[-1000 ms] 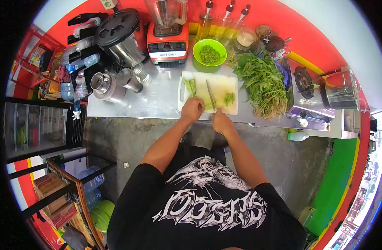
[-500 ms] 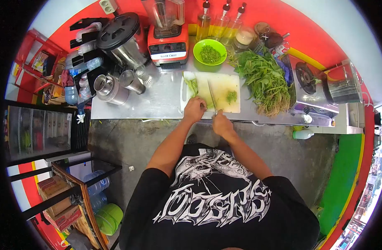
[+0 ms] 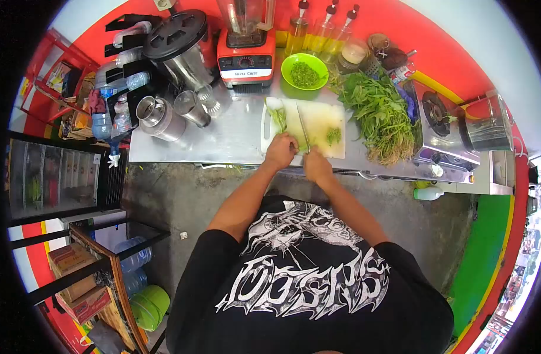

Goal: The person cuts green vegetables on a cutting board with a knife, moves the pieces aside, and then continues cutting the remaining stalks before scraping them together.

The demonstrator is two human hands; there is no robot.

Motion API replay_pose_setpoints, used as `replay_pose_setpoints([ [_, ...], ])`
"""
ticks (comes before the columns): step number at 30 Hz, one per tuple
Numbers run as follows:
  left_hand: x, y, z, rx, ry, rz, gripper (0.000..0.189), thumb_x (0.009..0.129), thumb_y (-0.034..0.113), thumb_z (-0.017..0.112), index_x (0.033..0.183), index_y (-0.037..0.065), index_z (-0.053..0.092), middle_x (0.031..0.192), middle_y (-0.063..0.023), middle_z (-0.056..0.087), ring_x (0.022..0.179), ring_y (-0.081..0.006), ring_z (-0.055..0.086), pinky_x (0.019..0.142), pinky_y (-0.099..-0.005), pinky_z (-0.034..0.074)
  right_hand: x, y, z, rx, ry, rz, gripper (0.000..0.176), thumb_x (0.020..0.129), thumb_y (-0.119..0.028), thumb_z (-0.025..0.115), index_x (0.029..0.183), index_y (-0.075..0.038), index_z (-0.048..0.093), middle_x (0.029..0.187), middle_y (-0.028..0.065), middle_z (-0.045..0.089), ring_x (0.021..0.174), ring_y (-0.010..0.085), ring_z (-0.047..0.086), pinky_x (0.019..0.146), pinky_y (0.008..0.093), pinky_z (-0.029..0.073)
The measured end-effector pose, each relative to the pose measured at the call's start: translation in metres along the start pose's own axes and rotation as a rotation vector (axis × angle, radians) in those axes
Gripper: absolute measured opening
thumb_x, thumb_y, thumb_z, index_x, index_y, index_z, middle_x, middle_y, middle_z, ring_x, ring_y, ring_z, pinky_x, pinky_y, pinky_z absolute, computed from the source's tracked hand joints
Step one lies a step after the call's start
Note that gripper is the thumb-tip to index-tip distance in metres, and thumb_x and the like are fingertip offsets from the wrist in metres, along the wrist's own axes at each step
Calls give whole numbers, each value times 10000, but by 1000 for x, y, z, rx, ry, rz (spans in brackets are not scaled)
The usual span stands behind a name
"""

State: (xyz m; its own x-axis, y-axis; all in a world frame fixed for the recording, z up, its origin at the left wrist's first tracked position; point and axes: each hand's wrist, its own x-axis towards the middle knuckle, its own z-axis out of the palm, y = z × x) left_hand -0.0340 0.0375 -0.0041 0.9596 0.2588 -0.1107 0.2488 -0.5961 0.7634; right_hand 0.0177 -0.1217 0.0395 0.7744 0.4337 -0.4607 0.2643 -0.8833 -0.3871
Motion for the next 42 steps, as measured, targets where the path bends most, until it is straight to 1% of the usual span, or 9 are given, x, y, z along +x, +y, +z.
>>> replay_pose_setpoints([
  [7, -1, 2, -3, -13, 38, 47, 103, 775, 81, 775, 851, 87, 706, 997, -89, 652, 1033, -324, 610, 926, -425, 499, -15, 0, 1, -6, 14, -57, 417, 1031, -326, 486, 1199, 54, 452, 1092, 356, 661, 1036, 516, 649, 924, 572, 494],
  [20, -4, -1, 1, 10, 86, 93, 113, 778, 100, 774, 872, 90, 710, 929, -107, 658, 1044, -337, 617, 924, -449, 501, -20, -8, -4, -68, -19, -23, 383, 1000, -261, 504, 1201, 66, 505, 1139, 336, 663, 1081, 475, 658, 942, 541, 513],
  [22, -2, -6, 7, -9, 176, 157, 130, 748, 77, 788, 827, 45, 691, 872, -116, 635, 898, -311, 636, 826, -408, 515, -19, -9, -3, -42, 11, -16, 356, 974, -216, 522, 1186, 70, 522, 1143, 333, 663, 1083, 468, 661, 939, 534, 518],
  [25, -2, -5, 8, -22, 169, 120, 136, 740, 72, 793, 834, 41, 700, 867, -118, 637, 884, -308, 639, 818, -410, 517, -6, -10, -16, -130, -23, -46, 326, 946, -167, 536, 1175, 65, 529, 1157, 331, 661, 1081, 466, 663, 947, 531, 516],
  [26, -2, -5, 6, -41, 101, 64, 128, 765, 96, 785, 874, 81, 720, 943, -110, 652, 1006, -338, 610, 902, -436, 499, -2, -5, -14, -131, -10, -85, 367, 1023, -282, 499, 1188, 45, 485, 1109, 342, 663, 1054, 507, 646, 926, 565, 500],
  [31, 0, 2, -1, -35, 68, 27, 144, 755, 70, 787, 882, 74, 722, 956, -112, 654, 1018, -330, 614, 903, -424, 501, -20, -3, 0, -77, -9, -49, 355, 1028, -290, 485, 1174, 33, 476, 1085, 335, 673, 1043, 499, 655, 919, 566, 502],
  [34, 0, 5, -5, -104, 3, -3, 130, 754, 76, 790, 864, 69, 723, 940, -121, 657, 987, -326, 630, 885, -422, 511, -24, -9, 2, -49, 6, -7, 363, 1032, -300, 475, 1174, 35, 466, 1071, 336, 676, 1035, 498, 658, 918, 570, 501],
  [40, 1, -3, 2, -10, 167, 132, 122, 729, 53, 802, 819, 46, 721, 854, -132, 647, 832, -296, 658, 784, -397, 534, -5, 2, 0, -99, 21, -144, 390, 1026, -300, 476, 1174, 60, 460, 1053, 344, 674, 1001, 511, 661, 916, 588, 492],
  [42, 2, -3, -1, -26, 95, 105, 126, 735, 65, 806, 822, 43, 718, 863, -130, 648, 840, -296, 659, 786, -399, 534, -14, 3, 3, -58, -7, -118, 406, 1020, -310, 489, 1176, 64, 470, 1061, 342, 673, 1015, 510, 657, 913, 579, 499],
])
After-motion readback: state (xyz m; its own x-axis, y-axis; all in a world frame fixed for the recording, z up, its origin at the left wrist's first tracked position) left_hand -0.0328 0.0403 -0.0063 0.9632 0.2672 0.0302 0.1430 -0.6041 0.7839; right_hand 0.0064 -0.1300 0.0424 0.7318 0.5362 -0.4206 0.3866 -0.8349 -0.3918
